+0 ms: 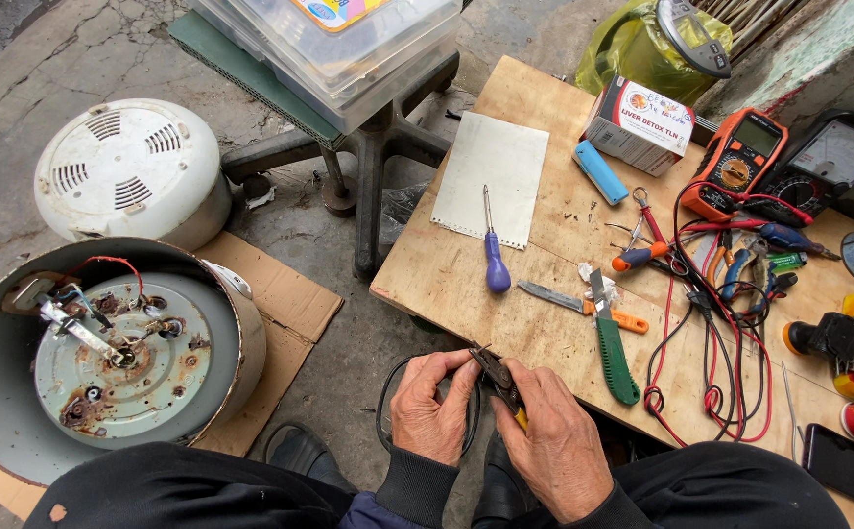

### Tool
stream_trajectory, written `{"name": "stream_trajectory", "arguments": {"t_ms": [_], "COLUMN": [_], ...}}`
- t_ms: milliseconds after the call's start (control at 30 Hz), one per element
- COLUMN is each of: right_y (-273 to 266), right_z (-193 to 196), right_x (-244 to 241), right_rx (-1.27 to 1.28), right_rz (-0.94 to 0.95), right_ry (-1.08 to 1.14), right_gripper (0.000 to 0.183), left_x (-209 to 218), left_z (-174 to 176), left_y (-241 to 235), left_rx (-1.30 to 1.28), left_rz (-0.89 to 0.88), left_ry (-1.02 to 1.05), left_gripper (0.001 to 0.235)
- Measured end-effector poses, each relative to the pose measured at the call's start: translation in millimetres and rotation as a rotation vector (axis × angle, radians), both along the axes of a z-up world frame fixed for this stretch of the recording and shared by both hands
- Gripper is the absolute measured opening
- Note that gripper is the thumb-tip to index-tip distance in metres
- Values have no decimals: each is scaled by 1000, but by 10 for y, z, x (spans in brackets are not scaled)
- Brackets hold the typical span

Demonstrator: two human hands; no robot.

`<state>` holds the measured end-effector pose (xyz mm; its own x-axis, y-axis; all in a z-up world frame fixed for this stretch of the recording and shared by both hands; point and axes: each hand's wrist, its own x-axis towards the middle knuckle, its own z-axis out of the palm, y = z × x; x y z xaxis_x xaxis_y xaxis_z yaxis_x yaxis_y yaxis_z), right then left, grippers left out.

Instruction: The person strips the outer insulation from a black electrical cord using a utility knife, then uses pliers to strip the inner wire insulation. The person twists the exposed wire ends and prepares them for connection.

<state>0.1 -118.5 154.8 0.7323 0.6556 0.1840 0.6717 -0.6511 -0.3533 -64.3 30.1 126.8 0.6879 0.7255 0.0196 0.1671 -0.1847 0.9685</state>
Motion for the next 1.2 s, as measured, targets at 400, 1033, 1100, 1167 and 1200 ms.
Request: {"name": "stream_trajectory", "arguments": {"t_ms": [400, 1033, 1100, 1167, 1200], "right_y": [-36, -30, -56, -81, -95], "right_z": [-152, -138, -163, -192, -198], "right_x": [30, 29, 33, 38, 55], "right_rx": [-42, -106, -114, -92, -92], "right_rz": [-34, -101, -98, -87, -87], "right_ry": [-31, -115, -114, -119, -120], "right_gripper": [38, 29, 28, 30, 30], "left_x": [-2, -46, -52, -67, -54], "left_z": [-55, 86, 123, 140, 143], "left_y": [8, 2, 18, 36, 45], "left_rx": [12, 60, 21, -5, -4], "left_rz": [-12, -145, -169, -212, -212], "left_ry": [33, 195, 225, 238, 237], "left_gripper": [10, 17, 18, 24, 24]}}
